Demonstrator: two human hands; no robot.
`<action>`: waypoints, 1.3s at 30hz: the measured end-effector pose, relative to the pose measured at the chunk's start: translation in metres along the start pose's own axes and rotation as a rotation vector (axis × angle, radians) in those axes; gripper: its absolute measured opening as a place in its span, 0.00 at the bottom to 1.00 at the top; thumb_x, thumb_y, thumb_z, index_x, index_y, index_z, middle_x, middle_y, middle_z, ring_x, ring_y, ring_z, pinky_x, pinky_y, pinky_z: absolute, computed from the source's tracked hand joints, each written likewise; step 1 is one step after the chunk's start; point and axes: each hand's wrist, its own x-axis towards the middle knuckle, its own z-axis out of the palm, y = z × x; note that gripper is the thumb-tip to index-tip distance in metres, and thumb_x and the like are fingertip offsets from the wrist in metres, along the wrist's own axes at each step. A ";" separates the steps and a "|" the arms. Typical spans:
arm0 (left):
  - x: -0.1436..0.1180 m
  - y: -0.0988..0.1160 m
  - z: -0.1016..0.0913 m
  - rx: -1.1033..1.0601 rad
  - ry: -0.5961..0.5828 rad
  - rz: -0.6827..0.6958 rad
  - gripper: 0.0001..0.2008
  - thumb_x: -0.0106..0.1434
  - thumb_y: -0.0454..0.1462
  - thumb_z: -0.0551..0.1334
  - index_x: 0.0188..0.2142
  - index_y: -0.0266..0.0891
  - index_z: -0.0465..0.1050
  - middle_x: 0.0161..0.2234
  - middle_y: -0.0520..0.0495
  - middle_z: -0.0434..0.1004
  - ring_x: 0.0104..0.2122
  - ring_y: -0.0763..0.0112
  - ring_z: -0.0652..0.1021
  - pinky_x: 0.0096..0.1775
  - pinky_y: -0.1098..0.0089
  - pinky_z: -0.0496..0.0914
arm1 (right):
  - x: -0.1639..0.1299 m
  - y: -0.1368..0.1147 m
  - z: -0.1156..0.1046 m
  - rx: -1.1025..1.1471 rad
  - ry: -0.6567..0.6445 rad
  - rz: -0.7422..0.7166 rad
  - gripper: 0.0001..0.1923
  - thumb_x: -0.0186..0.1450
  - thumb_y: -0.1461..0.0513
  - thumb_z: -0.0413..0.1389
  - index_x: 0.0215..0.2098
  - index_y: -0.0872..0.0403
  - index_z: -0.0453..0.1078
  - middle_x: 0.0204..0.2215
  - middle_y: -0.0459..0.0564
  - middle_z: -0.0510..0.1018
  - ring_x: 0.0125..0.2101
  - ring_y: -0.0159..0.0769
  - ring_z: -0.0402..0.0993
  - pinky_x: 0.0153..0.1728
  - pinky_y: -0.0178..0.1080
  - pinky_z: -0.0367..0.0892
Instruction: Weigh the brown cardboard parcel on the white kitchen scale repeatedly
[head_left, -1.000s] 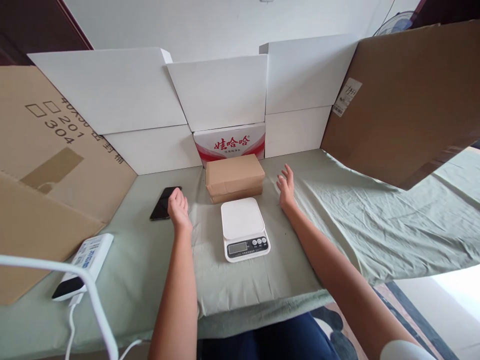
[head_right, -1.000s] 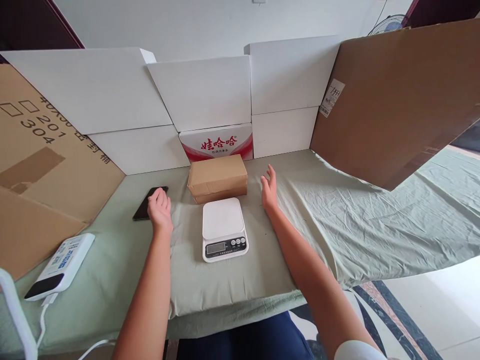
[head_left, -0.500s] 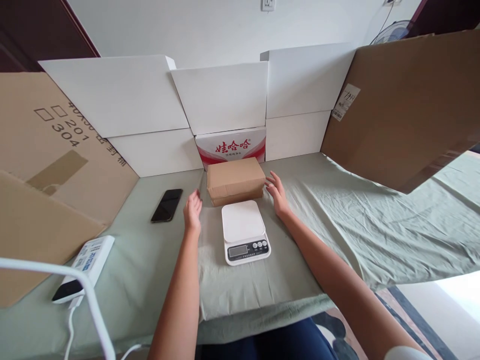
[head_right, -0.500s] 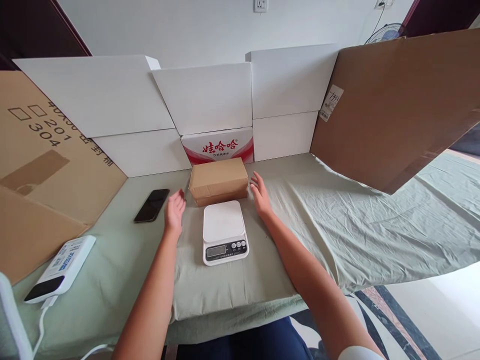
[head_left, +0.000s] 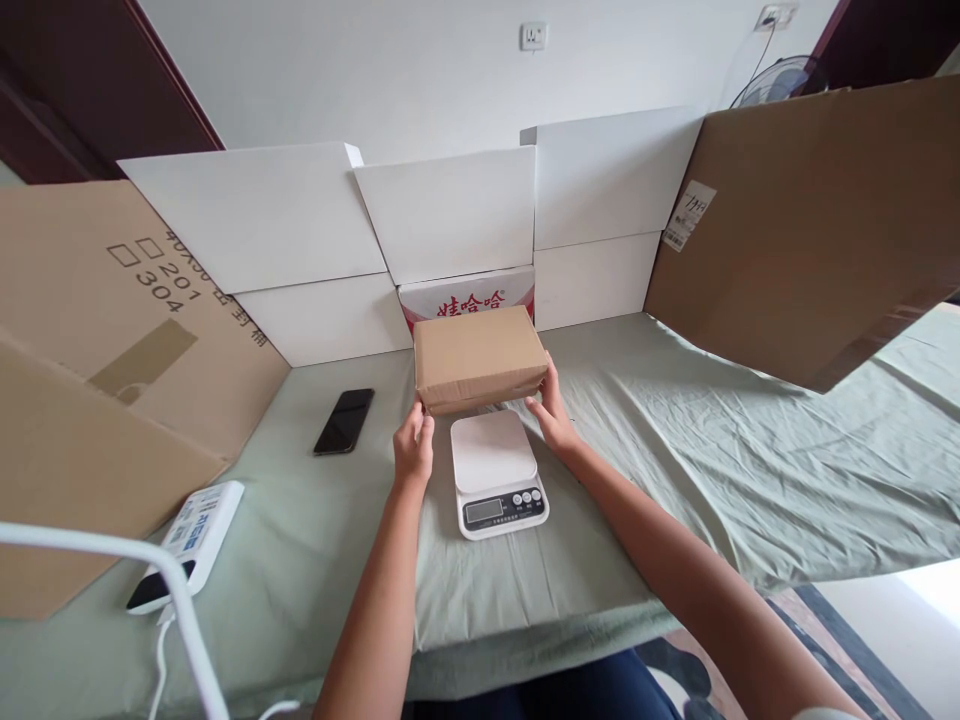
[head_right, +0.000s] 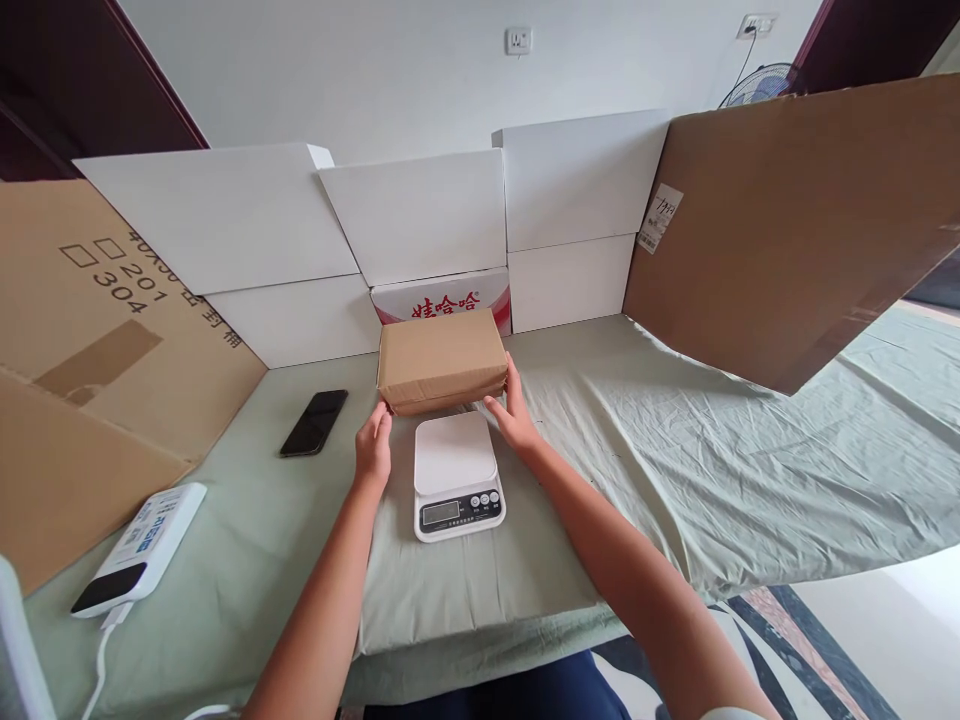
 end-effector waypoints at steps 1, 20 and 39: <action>-0.006 0.004 -0.002 0.043 0.003 0.049 0.34 0.65 0.57 0.60 0.62 0.38 0.72 0.62 0.35 0.73 0.65 0.49 0.70 0.65 0.52 0.62 | -0.004 -0.004 0.000 -0.032 0.007 -0.018 0.45 0.68 0.41 0.52 0.76 0.39 0.37 0.74 0.49 0.48 0.74 0.47 0.45 0.73 0.57 0.46; -0.105 0.025 -0.028 0.111 0.050 0.017 0.31 0.69 0.54 0.54 0.60 0.35 0.74 0.56 0.35 0.79 0.58 0.53 0.78 0.58 0.57 0.72 | -0.093 -0.037 -0.022 -0.148 -0.012 -0.029 0.41 0.71 0.43 0.50 0.76 0.39 0.38 0.68 0.54 0.57 0.69 0.55 0.52 0.66 0.60 0.58; -0.113 0.031 -0.028 0.004 0.165 0.029 0.30 0.65 0.51 0.60 0.59 0.34 0.75 0.58 0.34 0.78 0.57 0.50 0.78 0.60 0.54 0.71 | -0.091 -0.044 -0.022 -0.245 0.051 -0.049 0.40 0.71 0.41 0.47 0.76 0.41 0.41 0.65 0.57 0.56 0.64 0.55 0.59 0.60 0.60 0.64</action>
